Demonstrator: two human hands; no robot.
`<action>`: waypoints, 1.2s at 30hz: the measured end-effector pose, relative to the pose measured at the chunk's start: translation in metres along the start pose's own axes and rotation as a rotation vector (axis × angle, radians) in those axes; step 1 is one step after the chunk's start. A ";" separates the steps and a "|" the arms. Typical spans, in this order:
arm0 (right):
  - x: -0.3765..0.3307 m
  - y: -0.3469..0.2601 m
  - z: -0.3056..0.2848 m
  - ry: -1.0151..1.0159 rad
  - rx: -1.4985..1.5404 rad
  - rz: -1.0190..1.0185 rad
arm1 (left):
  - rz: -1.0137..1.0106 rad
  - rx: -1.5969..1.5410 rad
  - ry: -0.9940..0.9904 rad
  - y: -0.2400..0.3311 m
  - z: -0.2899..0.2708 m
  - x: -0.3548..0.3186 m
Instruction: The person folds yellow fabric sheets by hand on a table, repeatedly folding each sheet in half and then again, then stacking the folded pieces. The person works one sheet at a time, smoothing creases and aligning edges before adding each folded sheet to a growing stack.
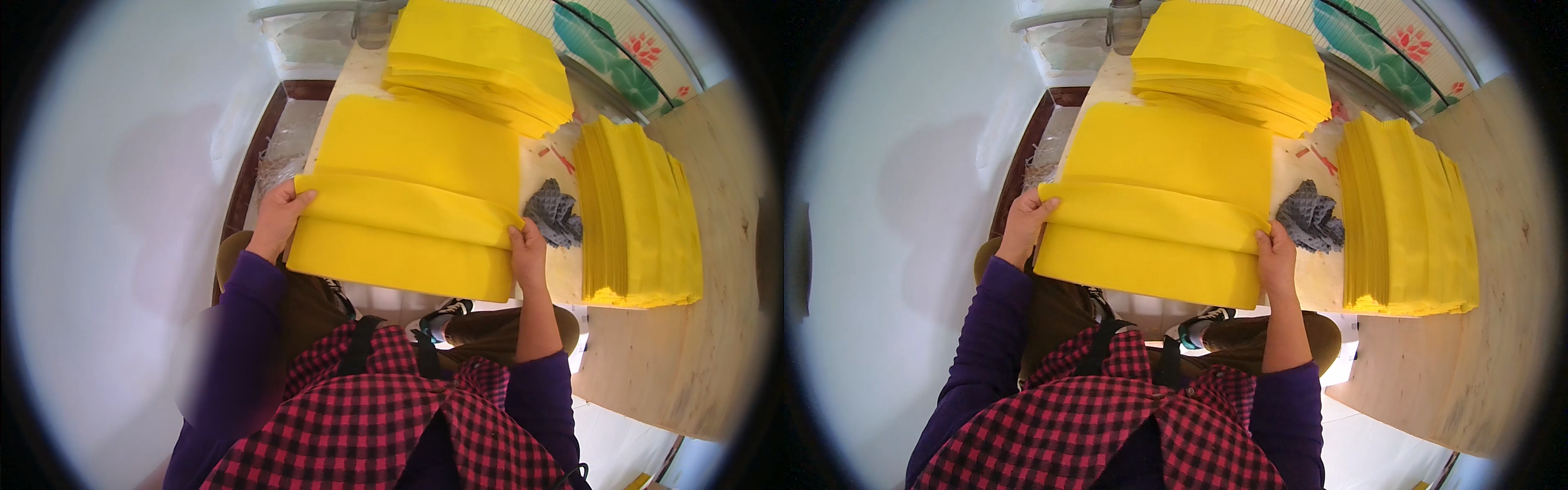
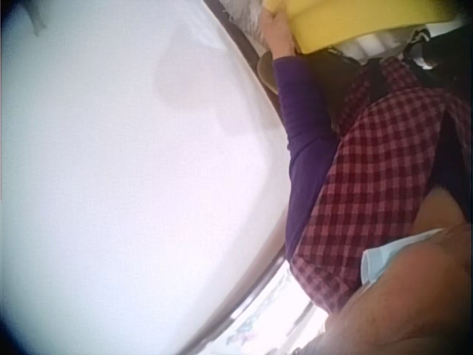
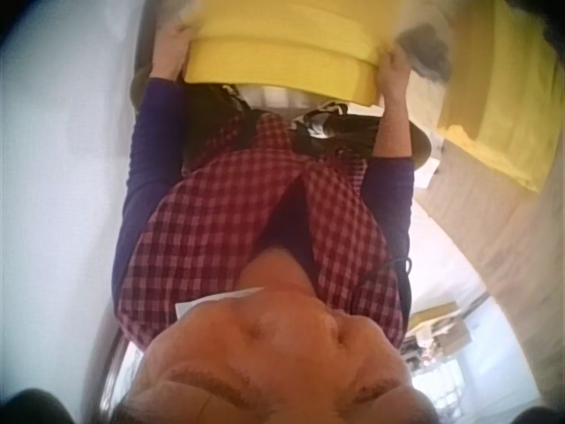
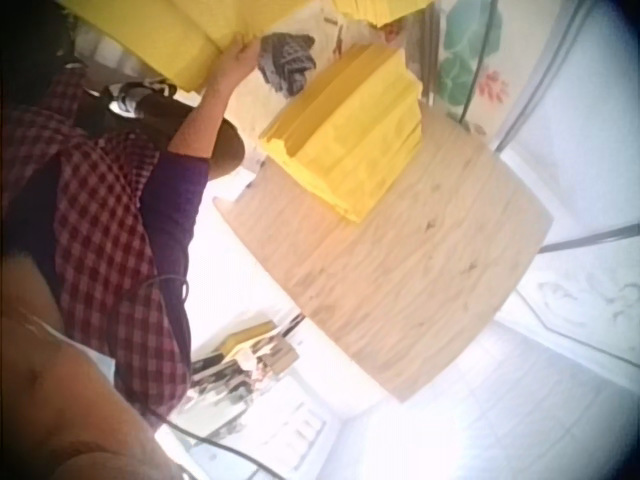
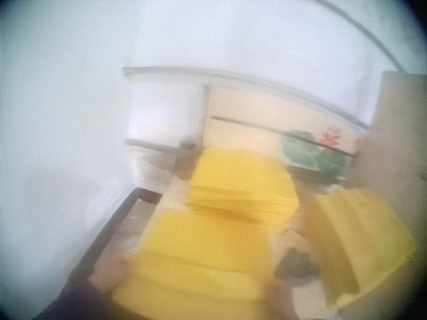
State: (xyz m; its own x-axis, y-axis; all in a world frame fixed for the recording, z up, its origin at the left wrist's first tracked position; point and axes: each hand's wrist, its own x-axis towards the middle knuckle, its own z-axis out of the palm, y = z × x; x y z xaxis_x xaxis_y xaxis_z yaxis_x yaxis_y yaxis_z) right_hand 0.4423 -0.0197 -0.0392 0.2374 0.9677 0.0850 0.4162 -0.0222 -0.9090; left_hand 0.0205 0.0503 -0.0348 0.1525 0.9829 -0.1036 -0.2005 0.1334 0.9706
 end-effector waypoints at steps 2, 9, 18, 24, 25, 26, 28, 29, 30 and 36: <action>0.000 0.000 0.000 0.004 0.008 -0.004 | 0.047 -0.022 0.011 0.003 0.003 -0.002; -0.002 0.004 -0.001 0.019 0.170 0.036 | 0.100 0.017 -0.017 0.010 0.003 -0.009; 0.008 0.014 -0.050 0.346 -0.026 0.044 | 0.076 -0.001 0.006 0.005 0.006 -0.008; 0.023 0.032 -0.055 0.344 -0.692 -0.009 | 0.061 0.017 0.020 0.001 0.006 -0.004; 0.025 0.033 -0.056 0.339 -0.687 0.014 | 0.075 -0.001 -0.003 0.001 0.005 -0.005; 0.028 0.035 -0.056 0.345 -0.683 0.065 | 0.057 0.030 0.029 0.000 0.005 -0.005; 0.034 0.037 -0.060 0.321 -0.707 0.147 | 0.046 0.030 0.026 -0.002 0.004 -0.003; 0.036 0.038 -0.062 0.286 -0.737 0.182 | 0.075 0.056 0.034 -0.003 0.003 -0.003; 0.037 0.040 -0.064 0.254 -0.775 0.220 | 0.080 0.067 0.038 -0.004 0.003 -0.003; 0.005 0.029 -0.056 0.539 -0.046 0.061 | 0.031 0.029 0.037 -0.005 0.003 -0.005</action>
State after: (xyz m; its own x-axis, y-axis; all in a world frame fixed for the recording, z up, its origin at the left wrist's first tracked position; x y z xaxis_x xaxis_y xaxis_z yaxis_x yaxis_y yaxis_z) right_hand 0.5050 -0.0299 -0.0425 0.6736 0.6988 0.2409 0.4229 -0.0971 -0.9009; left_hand 0.0234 0.0447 -0.0389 0.1103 0.9906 -0.0814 -0.1762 0.1000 0.9793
